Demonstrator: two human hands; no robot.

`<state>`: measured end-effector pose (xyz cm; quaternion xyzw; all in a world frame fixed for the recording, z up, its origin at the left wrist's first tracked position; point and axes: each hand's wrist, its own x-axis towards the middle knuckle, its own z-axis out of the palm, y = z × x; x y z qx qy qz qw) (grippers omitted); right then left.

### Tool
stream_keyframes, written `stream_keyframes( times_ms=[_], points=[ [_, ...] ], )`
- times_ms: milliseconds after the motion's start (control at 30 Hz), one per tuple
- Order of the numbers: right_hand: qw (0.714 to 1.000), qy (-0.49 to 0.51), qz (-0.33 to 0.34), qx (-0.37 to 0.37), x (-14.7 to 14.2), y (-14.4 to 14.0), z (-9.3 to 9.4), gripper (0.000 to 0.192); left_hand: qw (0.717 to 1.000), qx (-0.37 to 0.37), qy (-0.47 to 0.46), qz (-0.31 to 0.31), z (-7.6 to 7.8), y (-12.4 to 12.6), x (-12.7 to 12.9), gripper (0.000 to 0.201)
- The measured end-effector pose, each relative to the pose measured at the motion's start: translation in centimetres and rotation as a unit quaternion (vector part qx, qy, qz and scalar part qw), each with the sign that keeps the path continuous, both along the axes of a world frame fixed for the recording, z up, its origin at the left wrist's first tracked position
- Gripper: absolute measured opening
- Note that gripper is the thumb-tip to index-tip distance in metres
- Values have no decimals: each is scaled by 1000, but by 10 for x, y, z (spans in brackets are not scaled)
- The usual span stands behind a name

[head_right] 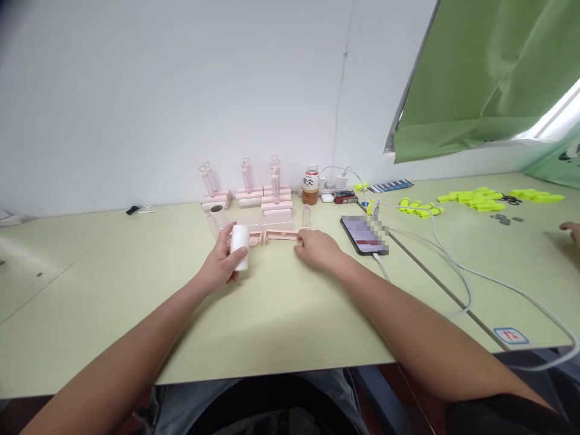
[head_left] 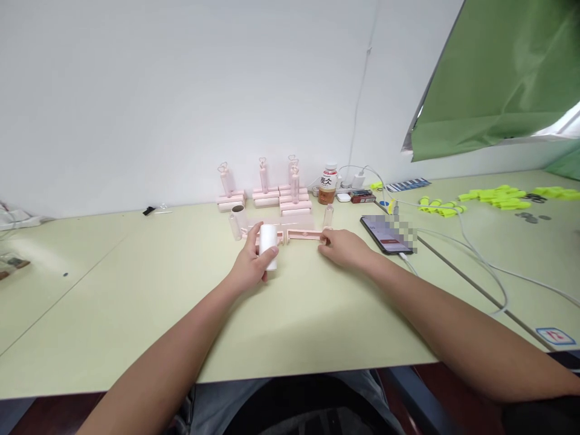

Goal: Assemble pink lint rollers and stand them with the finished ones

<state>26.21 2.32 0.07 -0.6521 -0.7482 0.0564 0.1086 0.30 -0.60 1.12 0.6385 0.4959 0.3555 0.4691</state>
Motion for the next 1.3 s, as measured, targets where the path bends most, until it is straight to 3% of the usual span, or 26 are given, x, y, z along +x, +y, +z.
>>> stream_keyframes(
  times_ms=[233, 400, 533, 900, 1133, 1300],
  points=[
    [1000, 13, 10, 25, -3, -9, 11, 11, 996, -53, -64, 10, 0, 5, 0, 68],
    [999, 23, -2, 44, -5, -11, 16, 30, 993, -70, -97, 16, 4, 5, 1, 67],
    [999, 23, 4, 44, -3, -10, 17, 32, 991, -72, -110, 14, 4, 5, 1, 65],
    [992, 70, 107, 17, -11, -13, 7, 29, 992, -70, -104, 19, 3, 5, 1, 66],
    [974, 169, 145, -34, -25, -23, -4, 24, 994, -71, -81, -4, -3, 5, 3, 65],
    [969, 141, 200, -39, -31, -25, -8, 19, 996, -61, -53, -38, -8, 0, 7, 68]
  ],
)
